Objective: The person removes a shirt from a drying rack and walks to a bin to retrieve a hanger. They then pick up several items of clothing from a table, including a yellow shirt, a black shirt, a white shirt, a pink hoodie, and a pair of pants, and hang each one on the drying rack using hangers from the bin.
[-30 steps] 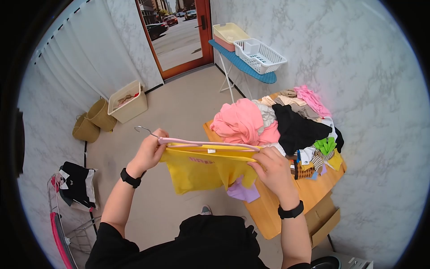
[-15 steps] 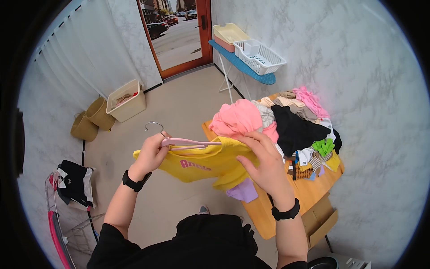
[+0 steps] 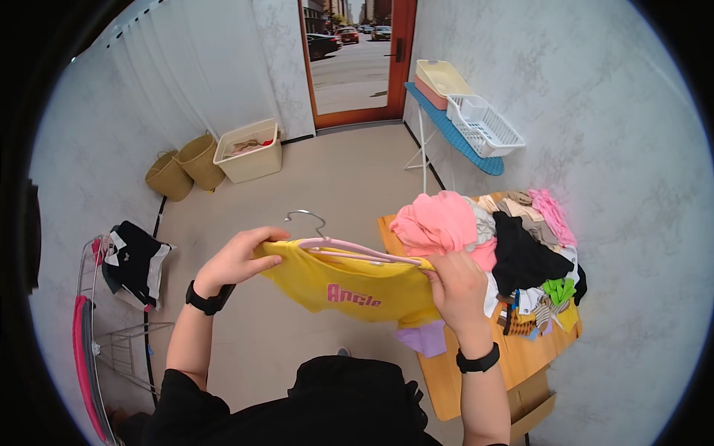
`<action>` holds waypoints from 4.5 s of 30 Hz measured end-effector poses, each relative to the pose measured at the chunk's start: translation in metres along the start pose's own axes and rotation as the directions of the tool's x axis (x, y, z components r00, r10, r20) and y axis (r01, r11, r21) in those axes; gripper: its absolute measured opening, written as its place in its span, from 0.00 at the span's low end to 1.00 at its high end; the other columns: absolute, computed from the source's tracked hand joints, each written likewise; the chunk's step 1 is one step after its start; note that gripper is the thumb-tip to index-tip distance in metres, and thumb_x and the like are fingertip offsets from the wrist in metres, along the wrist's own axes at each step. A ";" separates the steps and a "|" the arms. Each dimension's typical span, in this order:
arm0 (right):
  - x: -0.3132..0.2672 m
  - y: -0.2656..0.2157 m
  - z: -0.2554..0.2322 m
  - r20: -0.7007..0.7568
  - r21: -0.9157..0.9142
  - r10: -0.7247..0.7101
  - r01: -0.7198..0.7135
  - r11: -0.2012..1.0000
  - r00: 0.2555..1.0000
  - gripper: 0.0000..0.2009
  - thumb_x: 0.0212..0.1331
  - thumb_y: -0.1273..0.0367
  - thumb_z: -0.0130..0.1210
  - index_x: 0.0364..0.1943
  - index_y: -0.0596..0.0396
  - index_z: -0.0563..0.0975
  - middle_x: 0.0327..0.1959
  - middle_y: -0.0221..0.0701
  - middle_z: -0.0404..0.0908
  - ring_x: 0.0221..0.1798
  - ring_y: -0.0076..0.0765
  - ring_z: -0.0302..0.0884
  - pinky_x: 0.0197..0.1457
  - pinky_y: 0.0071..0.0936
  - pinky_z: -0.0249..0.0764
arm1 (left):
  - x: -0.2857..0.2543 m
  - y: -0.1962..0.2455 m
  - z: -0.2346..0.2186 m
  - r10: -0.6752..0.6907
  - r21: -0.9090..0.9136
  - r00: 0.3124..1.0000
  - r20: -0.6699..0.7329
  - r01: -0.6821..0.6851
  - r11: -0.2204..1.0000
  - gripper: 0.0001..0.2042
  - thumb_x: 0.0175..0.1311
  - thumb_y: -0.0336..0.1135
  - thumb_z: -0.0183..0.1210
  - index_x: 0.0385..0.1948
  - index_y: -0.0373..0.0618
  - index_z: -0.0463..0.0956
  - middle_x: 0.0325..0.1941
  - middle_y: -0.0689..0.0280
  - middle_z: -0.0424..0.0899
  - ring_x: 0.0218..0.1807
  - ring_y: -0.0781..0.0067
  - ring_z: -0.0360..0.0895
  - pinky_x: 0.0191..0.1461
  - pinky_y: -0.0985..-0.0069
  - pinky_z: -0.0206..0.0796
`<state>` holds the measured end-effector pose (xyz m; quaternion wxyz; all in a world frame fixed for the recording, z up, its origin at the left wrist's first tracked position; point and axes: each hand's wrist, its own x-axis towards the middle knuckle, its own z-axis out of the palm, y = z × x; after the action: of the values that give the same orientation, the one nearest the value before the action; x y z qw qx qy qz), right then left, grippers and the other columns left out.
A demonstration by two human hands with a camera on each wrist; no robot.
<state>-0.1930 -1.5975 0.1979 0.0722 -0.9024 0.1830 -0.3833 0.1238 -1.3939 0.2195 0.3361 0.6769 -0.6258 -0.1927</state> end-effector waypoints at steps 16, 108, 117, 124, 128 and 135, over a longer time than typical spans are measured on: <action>0.035 -0.024 0.073 0.084 0.310 -0.051 0.023 0.950 0.995 0.04 0.53 0.75 0.58 0.33 0.58 0.77 0.24 0.35 0.70 0.29 0.40 0.69 0.32 0.32 0.64 | -0.158 -0.044 -0.044 0.004 0.313 0.766 -0.643 0.258 0.914 0.05 0.58 0.25 0.59 0.34 0.41 0.80 0.29 0.61 0.82 0.30 0.63 0.79 0.34 0.73 0.71; -0.477 -1.380 0.322 0.405 0.913 -0.912 -0.026 0.408 -0.070 0.13 0.60 0.70 0.53 0.49 0.55 0.74 0.42 0.42 0.76 0.34 0.44 0.81 0.39 0.38 0.76 | -1.488 -0.070 -0.054 -0.570 -0.672 -0.426 -0.703 0.661 0.334 0.11 0.68 0.40 0.50 0.38 0.44 0.77 0.33 0.53 0.81 0.38 0.47 0.78 0.41 0.60 0.69; -0.492 -1.437 0.315 0.541 0.841 -0.841 -0.002 0.541 -0.033 0.11 0.58 0.74 0.55 0.46 0.56 0.76 0.44 0.39 0.77 0.34 0.39 0.80 0.38 0.32 0.76 | -1.551 -0.153 -0.082 -0.614 -0.588 -0.278 -0.739 0.712 0.384 0.10 0.66 0.39 0.51 0.38 0.47 0.79 0.33 0.54 0.82 0.38 0.50 0.79 0.41 0.57 0.71; -0.496 -1.444 0.317 0.653 0.757 -0.756 0.003 0.654 0.032 0.11 0.58 0.73 0.55 0.45 0.56 0.76 0.43 0.38 0.77 0.35 0.39 0.80 0.39 0.32 0.77 | -1.571 -0.190 -0.076 -0.690 -0.577 -0.181 -0.700 0.714 0.397 0.09 0.64 0.37 0.53 0.40 0.45 0.78 0.34 0.52 0.82 0.37 0.47 0.79 0.41 0.58 0.71; -0.502 -1.445 0.318 0.668 0.743 -0.743 0.024 0.669 0.046 0.10 0.59 0.70 0.54 0.45 0.53 0.76 0.45 0.36 0.77 0.34 0.41 0.82 0.38 0.35 0.78 | -1.571 -0.194 -0.073 -0.690 -0.570 -0.141 -0.710 0.691 0.445 0.11 0.64 0.36 0.53 0.42 0.44 0.78 0.32 0.53 0.82 0.36 0.48 0.79 0.41 0.59 0.71; -0.505 -1.454 0.308 0.726 0.686 -0.687 0.030 0.727 0.027 0.10 0.59 0.69 0.54 0.45 0.53 0.77 0.45 0.36 0.77 0.36 0.41 0.81 0.40 0.35 0.77 | -1.582 -0.180 -0.090 -0.451 -0.517 -0.323 -0.832 0.747 0.418 0.09 0.59 0.34 0.59 0.39 0.45 0.77 0.43 0.57 0.74 0.48 0.54 0.72 0.48 0.63 0.68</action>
<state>0.1051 -0.0640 0.0410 0.2940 -0.8818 -0.2631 0.2585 0.0885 0.1692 -0.0962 0.3978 0.8742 0.1852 0.2080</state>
